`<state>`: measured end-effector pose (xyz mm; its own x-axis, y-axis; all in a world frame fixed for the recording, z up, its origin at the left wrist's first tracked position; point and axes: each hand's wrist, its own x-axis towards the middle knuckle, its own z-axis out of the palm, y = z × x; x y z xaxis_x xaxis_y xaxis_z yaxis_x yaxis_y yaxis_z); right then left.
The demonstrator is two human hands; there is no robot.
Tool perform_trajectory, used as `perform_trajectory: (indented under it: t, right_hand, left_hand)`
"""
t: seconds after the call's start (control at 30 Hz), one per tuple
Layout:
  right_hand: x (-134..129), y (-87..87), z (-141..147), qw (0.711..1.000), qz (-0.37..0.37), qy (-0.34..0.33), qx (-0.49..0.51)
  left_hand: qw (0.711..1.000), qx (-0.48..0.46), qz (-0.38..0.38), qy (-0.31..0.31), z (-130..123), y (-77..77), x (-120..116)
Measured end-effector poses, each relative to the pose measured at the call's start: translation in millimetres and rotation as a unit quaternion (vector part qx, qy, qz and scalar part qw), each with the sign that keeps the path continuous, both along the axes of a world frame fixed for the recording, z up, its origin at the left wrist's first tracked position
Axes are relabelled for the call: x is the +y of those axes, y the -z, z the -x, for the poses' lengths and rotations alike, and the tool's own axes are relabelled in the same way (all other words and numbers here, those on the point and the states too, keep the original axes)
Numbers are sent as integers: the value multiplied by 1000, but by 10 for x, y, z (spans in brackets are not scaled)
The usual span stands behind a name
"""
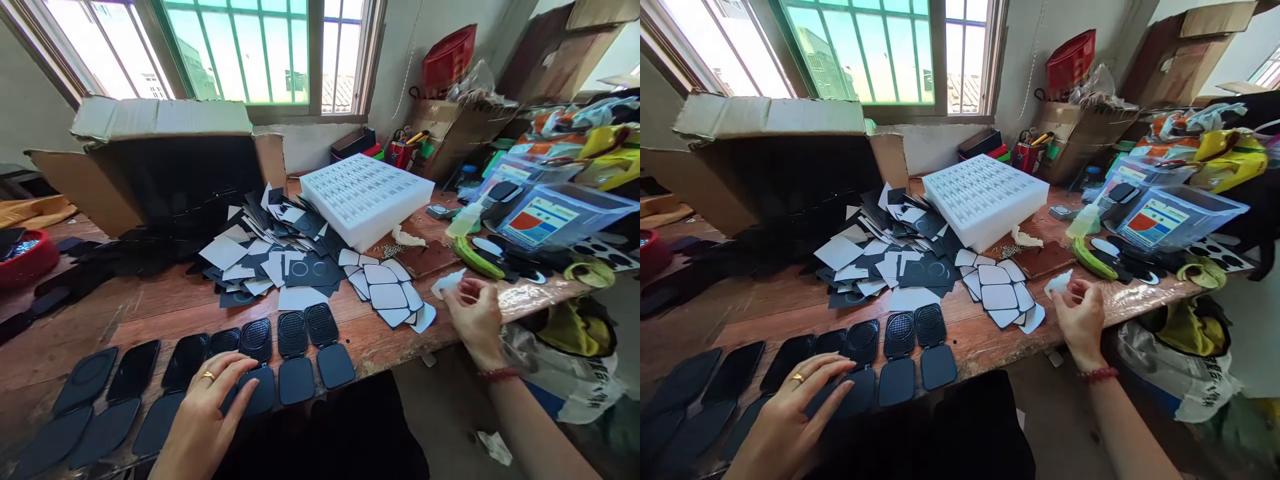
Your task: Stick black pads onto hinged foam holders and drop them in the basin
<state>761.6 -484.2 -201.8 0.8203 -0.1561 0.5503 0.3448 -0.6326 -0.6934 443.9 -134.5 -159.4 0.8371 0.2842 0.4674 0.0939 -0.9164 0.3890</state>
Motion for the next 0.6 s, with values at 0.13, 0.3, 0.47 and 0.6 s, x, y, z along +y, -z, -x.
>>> perform_trajectory:
  t: [0.13, 0.3, 0.47, 0.6]
  right_hand:
    - [343, -277, 240, 985, 73, -53, -144]
    - [1070, -721, 87, 958, 104, -220, -154]
    - [1757, -1070, -557, 959, 144, -221, -105]
    - [2261, -1251, -971, 950, 205, -229, -57]
  left_hand:
    - [1000, 12, 14, -10, 0, 0, -10]
    - [1000, 2, 11, -7, -33, 4, -64]
    - [1000, -15, 9, -8, 10, 44, -57]
    - [999, -25, 1, -25, 89, 102, 37]
